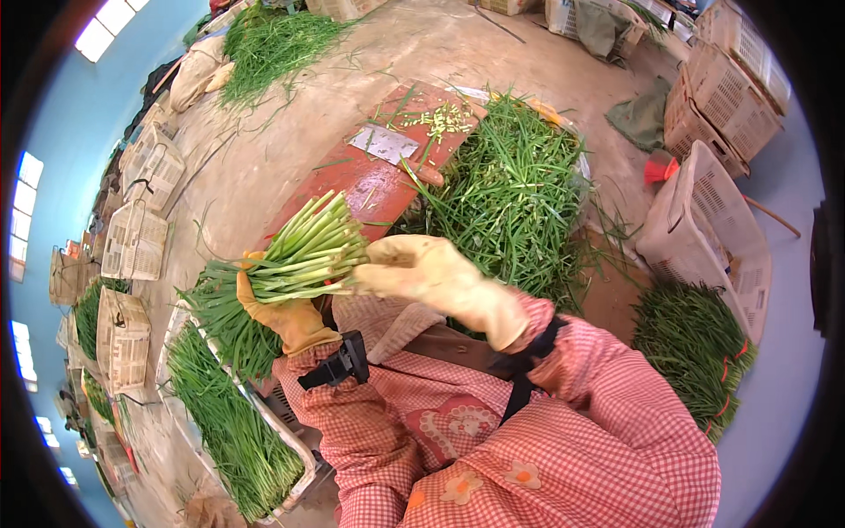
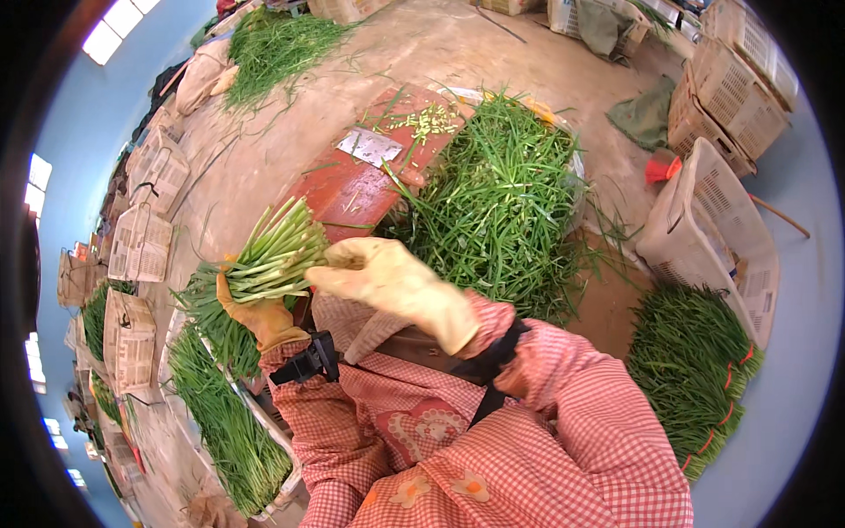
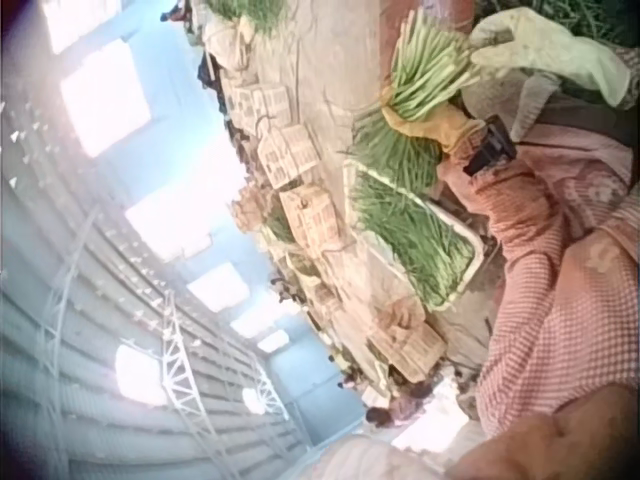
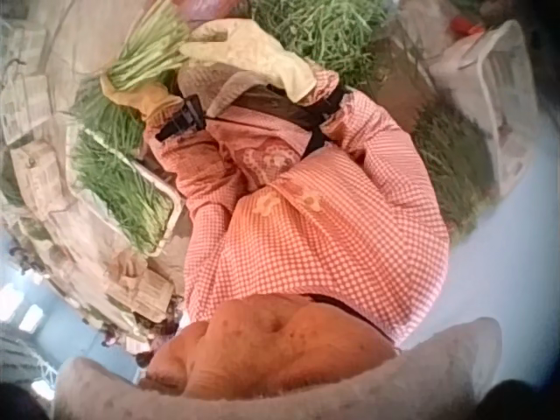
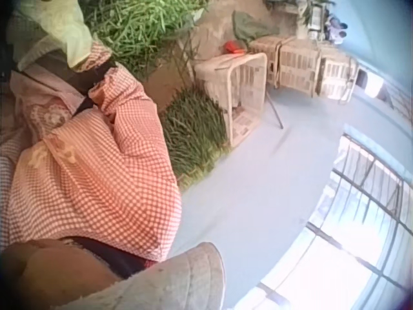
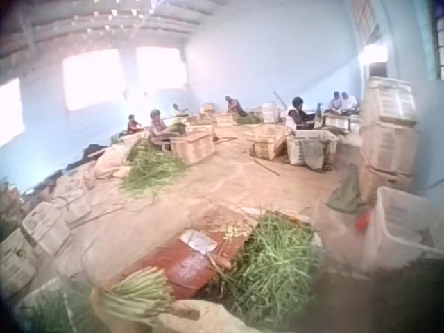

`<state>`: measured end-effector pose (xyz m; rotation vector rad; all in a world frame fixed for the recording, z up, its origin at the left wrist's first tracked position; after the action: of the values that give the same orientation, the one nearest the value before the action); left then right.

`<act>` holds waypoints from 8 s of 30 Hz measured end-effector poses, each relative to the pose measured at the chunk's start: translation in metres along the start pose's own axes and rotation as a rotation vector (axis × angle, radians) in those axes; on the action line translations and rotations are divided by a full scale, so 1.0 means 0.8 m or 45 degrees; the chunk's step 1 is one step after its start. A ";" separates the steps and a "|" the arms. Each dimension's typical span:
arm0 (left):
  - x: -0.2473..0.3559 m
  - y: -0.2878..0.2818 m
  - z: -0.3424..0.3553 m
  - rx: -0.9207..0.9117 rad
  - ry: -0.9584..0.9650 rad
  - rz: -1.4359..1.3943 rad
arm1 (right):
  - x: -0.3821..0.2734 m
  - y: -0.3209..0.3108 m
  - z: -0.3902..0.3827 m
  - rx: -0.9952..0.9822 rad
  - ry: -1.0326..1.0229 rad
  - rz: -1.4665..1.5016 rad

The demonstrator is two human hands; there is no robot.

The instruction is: Bundle, tie, and trim the ends of green leeks or chives using a cleaver.

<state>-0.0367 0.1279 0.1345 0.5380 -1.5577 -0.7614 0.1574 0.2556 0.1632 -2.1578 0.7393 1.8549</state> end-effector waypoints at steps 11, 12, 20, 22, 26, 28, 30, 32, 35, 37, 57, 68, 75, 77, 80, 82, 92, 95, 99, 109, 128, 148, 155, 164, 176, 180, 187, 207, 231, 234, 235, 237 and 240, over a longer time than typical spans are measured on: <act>-0.007 -0.024 -0.004 -0.139 0.063 0.212 | 0.036 0.029 0.033 0.478 -0.400 0.094; -0.006 -0.023 -0.006 -0.121 0.032 0.181 | 0.033 0.028 0.031 0.534 -0.428 -0.114; -0.005 -0.023 -0.013 0.002 -0.145 0.112 | 0.010 0.032 0.016 0.643 -0.931 -0.759; -0.010 -0.025 -0.013 0.016 -0.208 0.087 | 0.011 0.033 0.012 0.587 -1.037 -0.948; -0.023 -0.021 -0.009 0.013 -0.354 -0.009 | 0.029 0.019 0.018 0.434 -0.975 -1.017; -0.021 -0.008 -0.018 0.009 -0.357 -0.001 | 0.040 0.012 0.019 0.459 -1.007 -1.084; -0.026 -0.009 -0.015 -0.003 -0.387 -0.026 | 0.018 0.002 0.003 0.413 -1.098 -0.929; -0.040 -0.014 -0.006 -0.022 -0.381 0.044 | 0.015 -0.023 -0.009 0.557 -1.207 -0.897; -0.031 -0.018 -0.007 0.070 -0.485 -0.090 | 0.013 -0.081 -0.015 0.716 -0.654 -1.249; -0.030 -0.023 0.001 0.068 -0.488 -0.088 | 0.043 -0.131 -0.014 0.534 -0.312 -0.061; -0.043 -0.007 -0.011 0.067 -0.476 -0.084 | -0.018 0.015 -0.010 0.516 -1.132 -1.531; -0.044 -0.010 -0.011 0.035 -0.450 -0.110 | 0.013 0.034 0.004 0.332 -0.972 -1.992; -0.042 0.003 -0.003 0.076 -0.439 -0.111 | 0.094 -0.134 0.015 0.628 -0.747 -2.142; -0.030 0.000 -0.005 0.091 -0.420 -0.074 | 0.068 -0.135 0.015 0.500 -0.172 -1.920; -0.024 -0.009 -0.001 0.115 -0.401 -0.103 | 0.037 -0.096 -0.014 0.254 0.134 -0.511; -0.026 0.009 -0.012 -0.018 -0.425 -0.119 | 0.001 -0.075 -0.029 0.446 -0.185 -0.574; -0.018 0.033 -0.036 -0.191 -0.299 -0.178 | 0.000 -0.021 0.024 0.242 -1.035 -1.976; -0.017 0.038 -0.040 -0.230 -0.329 -0.225 | 0.079 -0.145 0.016 0.431 -0.691 -2.187; -0.002 0.020 -0.031 -0.214 -0.327 -0.304 | 0.003 -0.129 -0.016 0.498 -0.554 -2.190; -0.007 0.024 -0.041 -0.254 -0.177 -0.202 | -0.051 0.015 -0.015 0.454 -1.155 -1.066; -0.009 0.017 -0.040 -0.528 -0.200 -0.466 | -0.014 0.041 0.015 0.116 -0.275 -0.328; 0.022 -0.012 -0.028 -0.382 -0.295 -0.696 | 0.092 -0.218 -0.046 0.537 0.034 -2.121; -0.023 0.009 -0.032 -0.420 -0.258 -0.422 | 0.085 -0.147 -0.028 0.624 -0.336 -0.311; 0.006 -0.023 -0.004 -0.527 -0.227 -0.567 | 0.087 -0.022 0.043 0.512 -0.675 -1.125; 0.021 -0.027 0.001 -0.417 -0.198 -0.556 | 0.147 -0.049 -0.094 -0.442 -0.194 -1.510; 0.028 -0.044 -0.002 -0.382 -0.192 -0.587 | 0.088 -0.099 -0.058 -0.239 0.559 -1.148; 0.005 -0.008 -0.021 -0.569 -0.226 -0.548 | 0.232 -0.046 0.058 -0.383 0.008 -0.854; -0.002 0.023 -0.037 -0.457 -0.192 -0.264 | -0.049 0.047 -0.001 0.224 -0.975 -1.848; -0.066 0.057 -0.061 -0.126 -0.117 0.068 | 0.063 -0.022 0.055 0.364 -0.478 -1.654; -0.071 0.059 -0.053 -0.053 -0.296 -0.007 | 0.065 -0.028 0.074 0.310 -0.638 -1.522; -0.072 0.059 -0.049 -0.041 -0.311 0.000 | 0.057 -0.022 0.075 0.353 -0.782 -1.553; -0.074 0.060 -0.037 -0.044 -0.335 -0.224 | 0.023 -0.005 0.075 0.387 -1.119 -1.693; -0.066 0.053 -0.003 0.014 -0.316 -0.247 | 0.013 0.015 0.114 0.186 -0.808 -1.497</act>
<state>-0.0230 0.1942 0.1294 0.6272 -1.7555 -0.9978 0.0736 0.2850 0.1381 -1.2253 -0.4487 1.5052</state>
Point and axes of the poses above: each hand's wrist, its own z-axis towards the middle knuckle, its own y-axis out of the palm, x = y × z, the point moved 7 cm from there along z, towards the middle knuckle, and after that the axes turned 4 degrees about -z, right-handed, at the moved point
